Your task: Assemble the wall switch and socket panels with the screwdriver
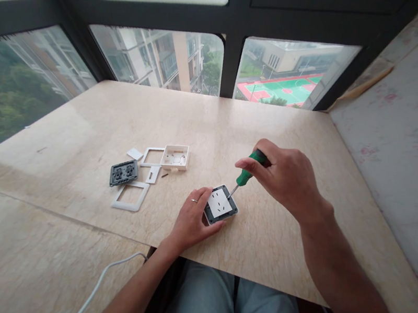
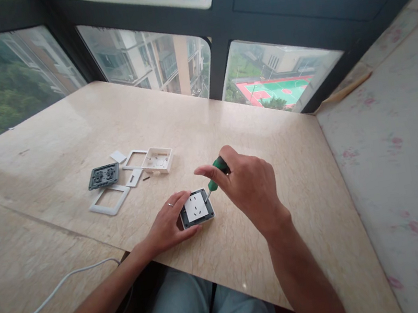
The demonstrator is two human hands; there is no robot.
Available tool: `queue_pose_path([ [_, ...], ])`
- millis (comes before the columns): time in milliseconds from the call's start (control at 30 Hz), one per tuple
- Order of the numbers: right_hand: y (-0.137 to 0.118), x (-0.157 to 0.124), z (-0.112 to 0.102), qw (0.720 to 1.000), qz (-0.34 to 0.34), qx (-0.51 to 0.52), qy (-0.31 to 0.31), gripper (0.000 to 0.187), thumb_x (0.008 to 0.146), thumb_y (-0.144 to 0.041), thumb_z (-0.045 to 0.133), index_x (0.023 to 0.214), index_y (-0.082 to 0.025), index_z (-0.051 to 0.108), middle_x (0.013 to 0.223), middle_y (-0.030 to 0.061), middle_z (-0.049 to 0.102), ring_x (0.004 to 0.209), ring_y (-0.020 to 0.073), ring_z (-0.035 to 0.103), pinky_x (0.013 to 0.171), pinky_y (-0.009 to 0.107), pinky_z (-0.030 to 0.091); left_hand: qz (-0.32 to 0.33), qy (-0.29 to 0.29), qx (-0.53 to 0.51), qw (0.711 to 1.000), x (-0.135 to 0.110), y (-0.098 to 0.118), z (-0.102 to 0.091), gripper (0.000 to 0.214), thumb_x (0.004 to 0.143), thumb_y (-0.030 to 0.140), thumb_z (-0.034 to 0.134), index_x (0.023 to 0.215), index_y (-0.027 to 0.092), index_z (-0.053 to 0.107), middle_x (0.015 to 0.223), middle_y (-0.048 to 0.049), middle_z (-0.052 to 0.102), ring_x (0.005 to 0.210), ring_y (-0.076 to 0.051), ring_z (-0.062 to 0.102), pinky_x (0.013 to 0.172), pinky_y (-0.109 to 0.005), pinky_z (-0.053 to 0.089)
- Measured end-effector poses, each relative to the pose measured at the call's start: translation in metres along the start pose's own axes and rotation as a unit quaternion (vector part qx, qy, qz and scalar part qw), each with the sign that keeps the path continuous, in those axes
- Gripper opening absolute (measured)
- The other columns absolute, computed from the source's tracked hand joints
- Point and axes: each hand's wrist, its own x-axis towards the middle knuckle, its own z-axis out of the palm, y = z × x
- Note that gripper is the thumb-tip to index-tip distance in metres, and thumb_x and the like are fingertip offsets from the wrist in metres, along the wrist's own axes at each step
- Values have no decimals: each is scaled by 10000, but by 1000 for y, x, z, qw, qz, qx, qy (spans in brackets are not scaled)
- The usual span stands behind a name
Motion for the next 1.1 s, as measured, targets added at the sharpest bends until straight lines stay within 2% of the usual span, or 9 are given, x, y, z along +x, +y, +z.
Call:
queue_pose_path([
  [67, 0, 0, -2, 1000, -8, -2, -9, 450, 942, -602, 497, 699, -223, 505, 488, -33, 471, 430, 116, 407, 473, 262, 194, 0, 1, -2, 1000, 0, 0, 0, 817, 774, 475, 739, 1461, 223, 376, 1430, -160, 504, 1328, -352, 472, 1111, -534, 407],
  [167, -1, 0, -8, 996, -44, 23, -71, 347, 977, -511, 479, 815, -216, 561, 608, -4, 592, 513, 142, 508, 513, 260, 321, 2, 4, -1, 1000, -1, 0, 0, 821, 775, 473, 739, 1464, 220, 371, 1429, -163, 503, 1328, -351, 472, 1111, -535, 407],
  [300, 0, -2, -16, 981, -132, 71, -121, 195, 975, -357, 513, 1074, -204, 581, 959, 85, 703, 856, 229, 659, 754, 345, 500, 3, 2, 6, 1000, -2, -1, 1, 814, 791, 486, 726, 1463, 200, 366, 1436, -168, 497, 1337, -346, 463, 1120, -528, 401],
  [467, 0, -7, -21, 961, -159, 155, -167, 409, 966, -225, 467, 1374, -242, 434, 1193, 111, 651, 1054, 239, 656, 901, 396, 534, 6, 3, 8, 1000, -1, -2, 2, 810, 791, 490, 722, 1464, 210, 367, 1437, -165, 499, 1337, -348, 468, 1120, -529, 402],
  [567, -4, -7, -18, 951, -154, 191, -187, 418, 957, -231, 479, 1371, -248, 430, 1160, 95, 661, 1018, 226, 668, 876, 376, 545, 7, 5, 6, 1000, -1, -2, 2, 819, 784, 493, 728, 1466, 218, 366, 1437, -160, 499, 1339, -349, 466, 1124, -535, 395],
  [700, -7, -4, -5, 980, -106, 131, -110, 260, 963, -425, 536, 1138, -234, 563, 973, 77, 693, 847, 227, 660, 744, 346, 525, 3, 1, 7, 1000, -2, -2, 2, 830, 786, 501, 727, 1471, 218, 354, 1446, -162, 487, 1348, -356, 449, 1124, -544, 391],
  [867, -4, 1, 1, 991, -78, 94, -54, 284, 945, -494, 560, 890, -216, 581, 801, 44, 641, 708, 186, 594, 648, 304, 465, 4, -8, 1, 1000, -1, -2, 1, 834, 791, 508, 722, 1471, 211, 341, 1446, -163, 485, 1345, -353, 447, 1131, -545, 379],
  [967, -3, 1, -6, 986, -84, 128, -64, 238, 940, -434, 593, 1035, -216, 605, 902, 59, 680, 771, 198, 630, 717, 328, 504, 1, -8, 0, 1000, -1, -1, 1, 834, 786, 511, 725, 1466, 208, 347, 1440, -164, 490, 1338, -355, 452, 1129, -547, 379],
  [1100, 1, -3, -17, 973, -96, 175, -114, 363, 942, -306, 589, 1289, -221, 530, 1092, 83, 694, 918, 215, 669, 830, 360, 532, 5, -6, 3, 1000, 0, -1, 1, 823, 791, 515, 721, 1455, 194, 356, 1434, -166, 493, 1331, -351, 459, 1133, -539, 380],
])
